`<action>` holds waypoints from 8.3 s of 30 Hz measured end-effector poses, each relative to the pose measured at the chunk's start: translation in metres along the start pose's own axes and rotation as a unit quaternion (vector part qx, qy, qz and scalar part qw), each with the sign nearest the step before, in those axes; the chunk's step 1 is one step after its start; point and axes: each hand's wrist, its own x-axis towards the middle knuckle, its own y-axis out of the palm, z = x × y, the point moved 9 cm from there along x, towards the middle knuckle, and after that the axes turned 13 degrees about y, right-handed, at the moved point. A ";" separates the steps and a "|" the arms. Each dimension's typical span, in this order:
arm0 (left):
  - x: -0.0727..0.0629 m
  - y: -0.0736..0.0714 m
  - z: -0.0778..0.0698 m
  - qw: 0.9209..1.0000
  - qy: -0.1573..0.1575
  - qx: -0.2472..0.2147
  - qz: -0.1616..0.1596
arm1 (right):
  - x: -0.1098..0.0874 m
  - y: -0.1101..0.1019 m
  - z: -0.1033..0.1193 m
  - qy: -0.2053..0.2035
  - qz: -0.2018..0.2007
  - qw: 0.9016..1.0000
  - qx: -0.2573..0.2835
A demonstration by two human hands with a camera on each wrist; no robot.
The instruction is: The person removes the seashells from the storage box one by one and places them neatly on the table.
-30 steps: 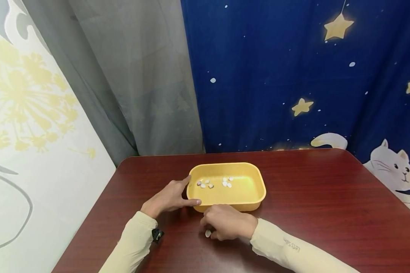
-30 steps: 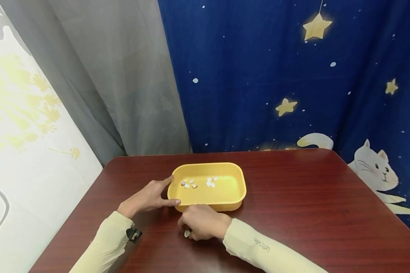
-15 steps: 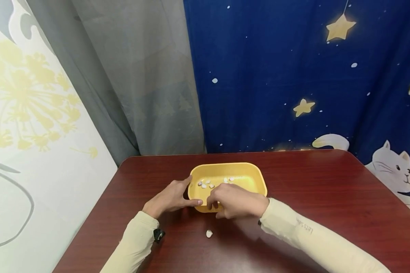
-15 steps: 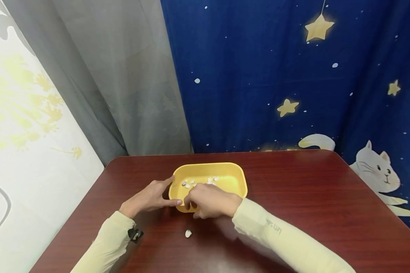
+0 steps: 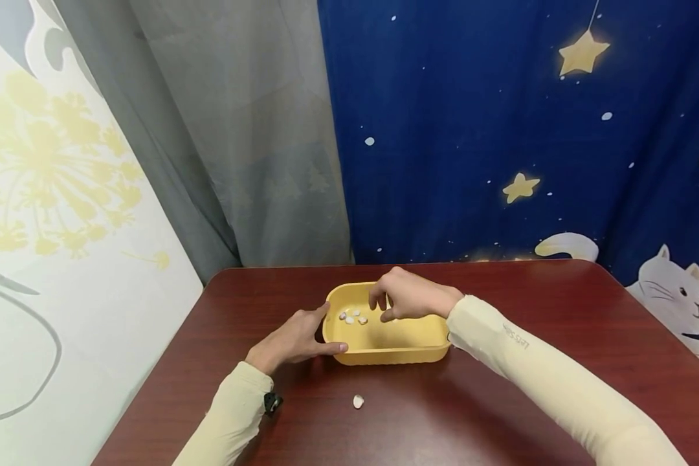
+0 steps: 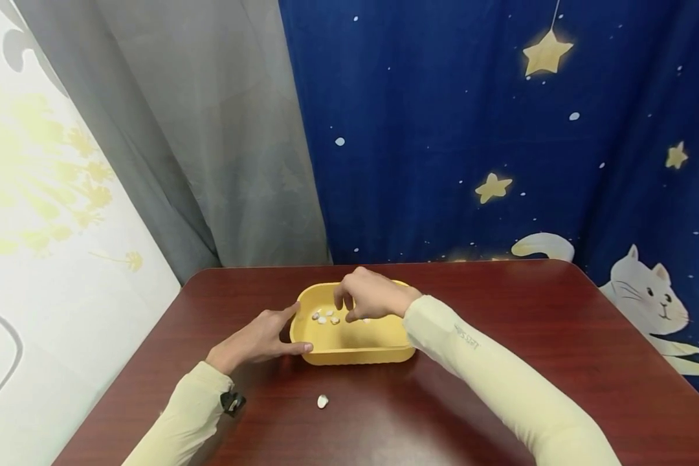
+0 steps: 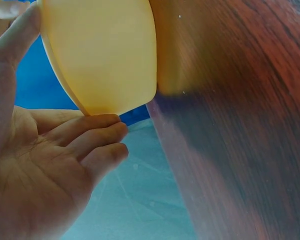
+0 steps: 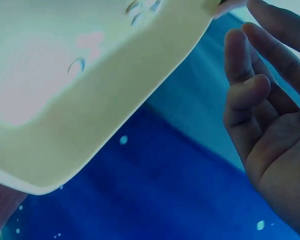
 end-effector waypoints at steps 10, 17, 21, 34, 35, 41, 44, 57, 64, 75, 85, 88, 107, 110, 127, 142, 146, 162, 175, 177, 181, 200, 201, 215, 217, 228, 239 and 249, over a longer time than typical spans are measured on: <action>-0.001 0.004 0.000 1.000 -0.009 -0.002 0.009 | 0.030 0.011 -0.034 0.061 0.023 0.998 0.019; -0.001 0.002 -0.001 1.000 -0.009 -0.001 0.005 | 0.045 0.025 -0.051 0.097 0.031 0.994 -0.027; -0.002 0.001 -0.001 1.000 -0.005 -0.002 0.004 | 0.051 0.036 -0.058 0.126 0.044 0.989 -0.065; 0.000 0.001 0.000 1.000 -0.008 -0.009 0.006 | 0.063 0.063 -0.065 0.135 0.051 0.983 -0.117; 0.000 0.001 0.001 1.000 -0.008 -0.009 0.005 | 0.062 0.064 -0.065 0.134 0.054 0.983 -0.116; 0.000 0.001 0.000 1.000 -0.004 -0.013 0.005 | 0.063 0.069 -0.066 0.136 0.060 0.981 -0.121; 0.000 0.001 0.000 1.000 -0.004 -0.015 0.006 | 0.064 0.071 -0.065 0.133 0.059 0.981 -0.129; 0.000 0.001 0.000 1.000 0.005 -0.008 0.007 | 0.059 0.068 -0.058 0.122 0.068 0.983 -0.123; 0.000 0.000 -0.001 1.000 -0.001 -0.008 0.008 | 0.055 0.065 -0.057 0.123 0.081 0.981 -0.125; 0.000 0.000 -0.001 1.000 0.003 0.000 0.007 | 0.049 0.054 -0.047 0.102 0.076 0.984 -0.121; 0.000 0.001 0.000 1.000 -0.002 -0.002 0.014 | 0.036 0.039 -0.036 0.098 0.095 0.990 -0.021; -0.001 0.000 0.000 1.000 -0.004 -0.002 0.014 | 0.032 0.034 -0.031 0.077 0.086 0.993 -0.022; 0.002 0.000 0.000 1.000 -0.006 0.002 0.015 | -0.005 0.022 0.001 -0.035 0.019 0.999 -0.033; 0.002 0.002 0.001 1.000 -0.009 0.000 0.016 | -0.011 0.024 0.007 -0.046 0.019 0.998 -0.038; 0.002 0.001 0.000 1.000 -0.002 0.010 0.011 | -0.046 0.028 0.031 -0.106 -0.040 0.993 -0.033; 0.003 0.001 0.000 1.000 -0.002 0.007 0.010 | -0.057 0.048 0.043 -0.121 -0.035 0.991 -0.042; 0.003 0.001 0.000 1.000 -0.003 0.008 0.010 | -0.057 0.054 0.045 -0.120 -0.032 0.991 -0.049; 0.003 0.002 0.001 1.000 -0.009 0.001 0.009 | -0.060 0.069 0.055 -0.132 -0.049 0.986 -0.093; 0.003 0.000 -0.001 1.000 -0.003 0.005 0.007 | -0.061 0.083 0.062 -0.128 -0.044 0.982 -0.130; 0.002 0.000 -0.002 1.000 -0.002 0.004 0.007 | -0.060 0.087 0.062 -0.124 -0.038 0.983 -0.133; 0.002 0.000 -0.002 1.000 -0.001 0.003 0.008 | -0.059 0.093 0.061 -0.117 -0.033 0.983 -0.138; 0.002 0.001 -0.002 1.000 0.003 0.004 0.008 | -0.060 0.102 0.065 -0.127 -0.067 0.978 -0.153; 0.002 0.000 -0.001 1.000 0.003 0.004 0.008 | -0.060 0.102 0.066 -0.130 -0.071 0.977 -0.154; 0.003 0.003 0.000 1.000 -0.005 0.006 0.012 | -0.061 0.102 0.062 -0.118 -0.067 0.979 -0.149; 0.003 0.002 0.000 1.000 -0.005 0.008 0.012 | -0.061 0.101 0.061 -0.116 -0.068 0.979 -0.153; 0.004 0.001 0.001 1.000 -0.014 0.006 0.017 | -0.062 0.086 0.057 -0.089 -0.047 0.989 -0.107; 0.003 0.001 -0.001 1.000 -0.008 0.009 0.009 | -0.066 0.066 0.054 -0.105 -0.061 0.986 -0.113; 0.003 0.002 0.000 1.000 -0.005 0.006 0.012 | -0.060 0.034 0.036 -0.091 -0.045 0.991 -0.085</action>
